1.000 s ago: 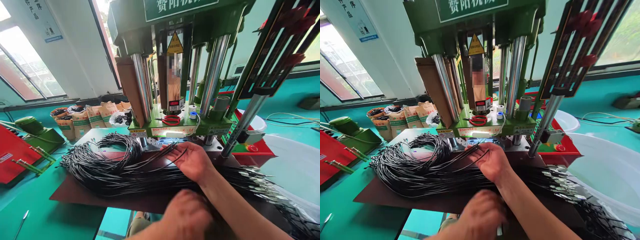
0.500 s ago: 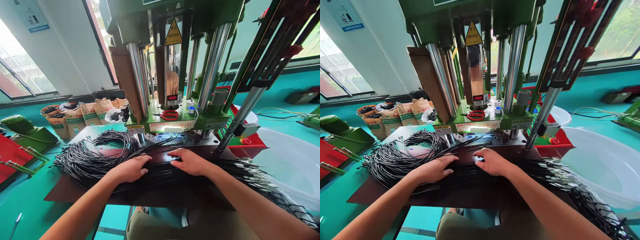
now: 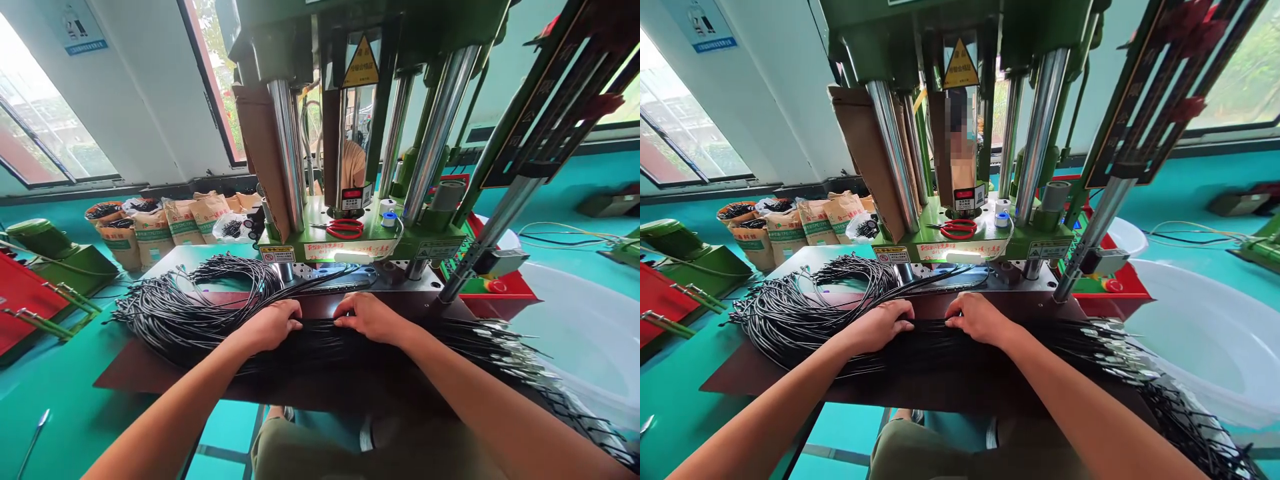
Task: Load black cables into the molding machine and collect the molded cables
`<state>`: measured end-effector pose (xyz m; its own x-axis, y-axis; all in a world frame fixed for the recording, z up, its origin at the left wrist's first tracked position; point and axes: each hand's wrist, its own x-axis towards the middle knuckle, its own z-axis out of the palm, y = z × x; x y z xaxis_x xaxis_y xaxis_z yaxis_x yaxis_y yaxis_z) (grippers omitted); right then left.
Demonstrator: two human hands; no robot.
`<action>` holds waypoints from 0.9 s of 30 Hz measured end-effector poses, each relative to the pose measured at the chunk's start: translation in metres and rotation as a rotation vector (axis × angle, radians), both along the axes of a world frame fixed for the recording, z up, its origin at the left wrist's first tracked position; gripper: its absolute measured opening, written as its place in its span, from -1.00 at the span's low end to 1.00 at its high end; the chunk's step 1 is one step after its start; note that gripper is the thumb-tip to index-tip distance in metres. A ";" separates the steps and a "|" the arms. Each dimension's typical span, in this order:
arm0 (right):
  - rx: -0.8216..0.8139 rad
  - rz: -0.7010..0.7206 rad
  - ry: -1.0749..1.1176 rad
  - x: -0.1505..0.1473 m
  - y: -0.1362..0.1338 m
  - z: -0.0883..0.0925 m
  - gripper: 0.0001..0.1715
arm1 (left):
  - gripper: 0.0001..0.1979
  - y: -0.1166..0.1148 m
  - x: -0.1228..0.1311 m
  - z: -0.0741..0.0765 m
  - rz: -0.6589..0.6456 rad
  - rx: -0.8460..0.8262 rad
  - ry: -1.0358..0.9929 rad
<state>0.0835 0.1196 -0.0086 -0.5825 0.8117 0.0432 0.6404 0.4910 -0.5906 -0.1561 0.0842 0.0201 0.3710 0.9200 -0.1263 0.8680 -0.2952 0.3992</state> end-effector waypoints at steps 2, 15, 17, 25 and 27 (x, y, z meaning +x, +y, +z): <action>0.006 0.000 0.007 0.000 -0.001 0.001 -0.82 | -0.92 0.001 -0.001 -0.001 0.000 0.007 0.000; -0.003 0.024 -0.102 -0.011 0.000 0.014 -0.76 | -0.79 0.002 -0.002 -0.005 -0.078 0.001 0.035; -0.019 0.060 -0.120 -0.013 0.001 0.014 -0.77 | -0.80 0.001 -0.001 -0.004 -0.080 0.009 0.032; 0.027 0.055 -0.138 -0.018 -0.001 0.013 -0.75 | -0.81 -0.004 -0.001 0.003 -0.093 0.007 -0.019; 0.048 0.064 -0.143 -0.018 0.000 0.011 -0.72 | -0.72 -0.004 -0.001 0.001 -0.089 -0.003 -0.051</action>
<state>0.0660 0.1196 0.0024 -0.6363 0.7715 -0.0055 0.6824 0.5595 -0.4705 -0.1568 0.0800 0.0212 0.4577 0.8825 -0.1081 0.8166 -0.3692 0.4437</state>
